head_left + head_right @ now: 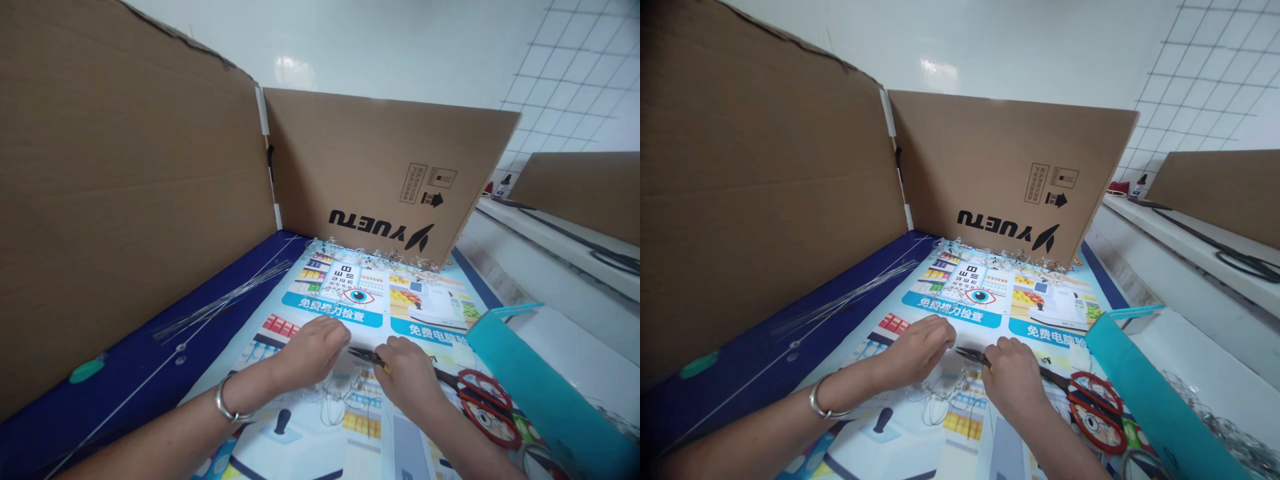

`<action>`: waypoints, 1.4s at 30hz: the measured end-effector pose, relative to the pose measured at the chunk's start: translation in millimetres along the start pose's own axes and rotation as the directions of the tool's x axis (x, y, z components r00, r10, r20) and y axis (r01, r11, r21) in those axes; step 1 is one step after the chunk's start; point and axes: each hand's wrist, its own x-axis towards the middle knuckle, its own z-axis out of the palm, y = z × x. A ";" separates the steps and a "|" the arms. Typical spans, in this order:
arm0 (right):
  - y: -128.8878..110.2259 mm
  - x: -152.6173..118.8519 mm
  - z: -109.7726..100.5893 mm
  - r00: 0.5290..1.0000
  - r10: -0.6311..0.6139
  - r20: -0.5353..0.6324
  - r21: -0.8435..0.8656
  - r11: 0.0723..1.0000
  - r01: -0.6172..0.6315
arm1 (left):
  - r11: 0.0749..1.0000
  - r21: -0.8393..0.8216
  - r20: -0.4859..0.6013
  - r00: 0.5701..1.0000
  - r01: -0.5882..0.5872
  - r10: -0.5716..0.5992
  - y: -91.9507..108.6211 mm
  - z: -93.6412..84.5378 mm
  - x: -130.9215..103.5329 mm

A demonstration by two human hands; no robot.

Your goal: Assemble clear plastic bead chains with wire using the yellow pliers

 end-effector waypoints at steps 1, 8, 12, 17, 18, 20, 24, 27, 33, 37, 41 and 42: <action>0.2 0.0 0.0 1.000 -0.002 0.007 0.002 1.000 0.002 | 1.000 -0.002 -0.004 1.000 -0.016 0.016 -0.5 0.4 -0.3; 0.5 -0.4 1.4 0.999 -0.013 0.032 0.007 1.000 0.013 | 0.997 -0.011 -0.054 0.995 -0.081 0.081 -3.1 4.5 -2.2; 0.8 -0.4 0.8 0.998 -0.012 0.065 0.018 1.000 0.011 | 0.995 -0.006 -0.079 0.992 -0.099 0.098 -4.4 6.4 -3.2; 1.3 0.0 2.0 0.995 -0.007 0.102 0.023 1.000 0.005 | 0.995 -0.012 -0.087 0.991 -0.104 0.102 -4.4 6.3 -3.8; 1.4 0.0 2.7 0.995 -0.008 0.099 0.025 1.000 0.006 | 0.995 -0.017 -0.085 0.992 -0.100 0.098 -4.3 6.0 -3.7; 1.7 0.0 4.6 0.996 -0.005 0.085 0.030 1.000 0.003 | 0.996 -0.032 -0.079 0.993 -0.088 0.085 -4.5 5.4 -3.6; 3.9 0.4 8.1 0.998 0.001 0.065 0.048 0.999 -0.005 | 0.995 -0.065 -0.077 0.995 -0.072 0.067 -6.4 5.8 -3.5; 6.0 0.7 9.3 0.999 -0.015 0.049 0.058 0.998 0.012 | 0.993 -0.069 -0.089 0.992 -0.096 0.090 -8.0 7.3 -3.9; 6.7 0.9 9.2 0.999 -0.027 0.028 0.056 0.998 0.026 | 0.986 -0.076 -0.122 0.983 -0.146 0.137 -10.2 9.6 -4.9; 6.5 0.9 9.7 0.999 -0.039 0.037 0.070 0.997 0.036 | 0.982 -0.108 -0.152 0.979 -0.155 0.138 -11.7 10.1 -6.0; 6.3 -0.2 10.6 0.998 -0.042 0.049 0.079 0.996 0.038 | 0.978 -0.139 -0.159 0.979 -0.153 0.131 -12.1 10.0 -6.6; 6.1 -0.4 10.6 0.998 -0.044 0.050 0.078 0.996 0.040 | 0.978 -0.143 -0.161 0.978 -0.153 0.130 -12.2 10.1 -6.6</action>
